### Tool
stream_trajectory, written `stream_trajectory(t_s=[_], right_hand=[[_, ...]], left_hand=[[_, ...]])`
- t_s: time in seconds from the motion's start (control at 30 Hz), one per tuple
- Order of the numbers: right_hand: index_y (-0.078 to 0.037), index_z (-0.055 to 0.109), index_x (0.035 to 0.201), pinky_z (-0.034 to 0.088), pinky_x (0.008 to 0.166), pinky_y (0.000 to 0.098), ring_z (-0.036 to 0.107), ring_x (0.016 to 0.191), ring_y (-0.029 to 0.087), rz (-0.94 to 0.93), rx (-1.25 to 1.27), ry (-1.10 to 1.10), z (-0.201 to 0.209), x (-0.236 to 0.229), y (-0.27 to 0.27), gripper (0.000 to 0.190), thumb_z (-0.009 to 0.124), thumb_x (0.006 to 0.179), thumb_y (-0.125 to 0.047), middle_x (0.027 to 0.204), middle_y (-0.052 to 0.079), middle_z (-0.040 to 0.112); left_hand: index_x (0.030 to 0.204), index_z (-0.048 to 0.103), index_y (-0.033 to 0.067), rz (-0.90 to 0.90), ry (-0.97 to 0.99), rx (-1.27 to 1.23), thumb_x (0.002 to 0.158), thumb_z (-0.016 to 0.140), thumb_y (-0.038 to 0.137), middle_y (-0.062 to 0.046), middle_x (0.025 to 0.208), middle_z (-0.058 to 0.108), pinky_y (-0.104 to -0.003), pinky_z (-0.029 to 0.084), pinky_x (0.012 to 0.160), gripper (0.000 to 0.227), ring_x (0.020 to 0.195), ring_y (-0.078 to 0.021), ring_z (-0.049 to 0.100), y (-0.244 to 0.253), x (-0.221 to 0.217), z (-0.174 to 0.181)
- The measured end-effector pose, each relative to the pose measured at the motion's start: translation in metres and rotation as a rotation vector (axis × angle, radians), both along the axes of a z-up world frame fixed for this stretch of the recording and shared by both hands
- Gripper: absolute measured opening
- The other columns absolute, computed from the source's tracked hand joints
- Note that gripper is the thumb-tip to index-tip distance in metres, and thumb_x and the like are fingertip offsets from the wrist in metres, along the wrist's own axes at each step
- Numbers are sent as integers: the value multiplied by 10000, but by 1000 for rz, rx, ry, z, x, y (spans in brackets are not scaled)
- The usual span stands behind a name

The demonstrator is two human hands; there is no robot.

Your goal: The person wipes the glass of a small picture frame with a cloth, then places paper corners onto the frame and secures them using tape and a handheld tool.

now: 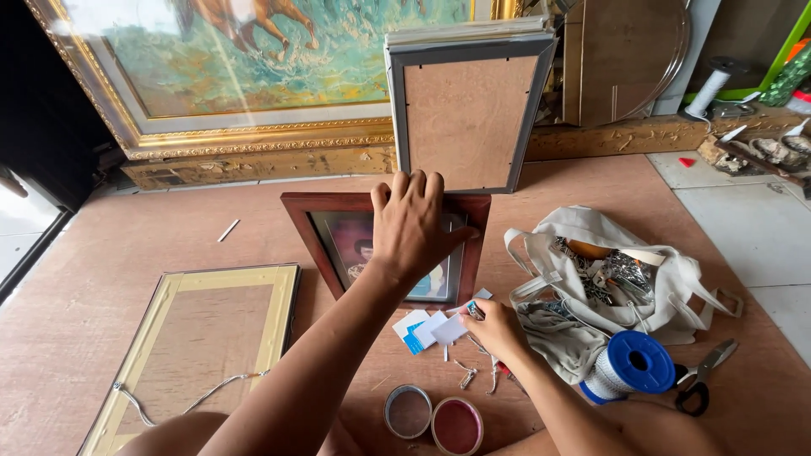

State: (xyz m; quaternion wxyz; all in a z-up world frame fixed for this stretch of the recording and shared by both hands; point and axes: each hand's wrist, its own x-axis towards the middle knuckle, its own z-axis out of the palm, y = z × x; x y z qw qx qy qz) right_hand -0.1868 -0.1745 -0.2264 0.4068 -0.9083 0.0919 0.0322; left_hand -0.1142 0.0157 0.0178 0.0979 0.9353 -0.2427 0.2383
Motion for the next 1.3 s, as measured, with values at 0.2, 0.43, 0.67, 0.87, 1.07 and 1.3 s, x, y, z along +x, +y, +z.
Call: stream_trajectory(t_s=[0.2,0.43,0.67,0.87,1.07,1.3], right_hand=[[-129,720,1051,197,437,271,321,525,103,-13,647,124,94,-26,6,36,700,1041,-157,759,23,538],[-23,744,1061,256,435,281,263,465,78,238,1079,-59,147,-27,-49,238,623,1058,-228,564,-63,384],[-42,606,1270,474,562,286,534,671,102,-59,747,-542,253,0,-36,434,852,940,-182,1001,65,630],[-22,674,1186,508,595,312,442,584,65,-207,861,-575,203,11,-10,291,804,1047,-243,758,-31,478],[-65,693,1136,463,645,290,398,569,55,-199,950,-538,161,32,7,223,811,1073,-243,673,-65,414],[-93,707,1097,463,630,277,402,560,29,-246,1000,-577,175,30,21,192,858,1032,-193,676,-55,477]], left_hand=[[1155,787,123,-37,8,149,988,367,946,-139,1155,797,-523,500,988,939,1090,-375,732,-3,17,24],[772,623,85,-90,609,238,917,56,902,-243,912,782,-524,614,885,1006,935,-394,803,-7,12,89],[1500,739,174,-183,792,-161,947,48,905,-193,1477,749,-535,361,1309,1148,1528,-378,596,4,1,111],[1406,790,172,-253,806,-194,968,20,869,-224,1415,774,-549,375,1292,1127,1475,-439,625,12,21,92],[1257,813,134,-264,778,-161,960,154,870,-245,1254,811,-577,423,1238,1031,1369,-470,691,6,10,100],[1224,761,262,-301,523,-47,811,720,508,-74,983,842,-568,593,1020,482,1057,-413,803,-1,29,72]])
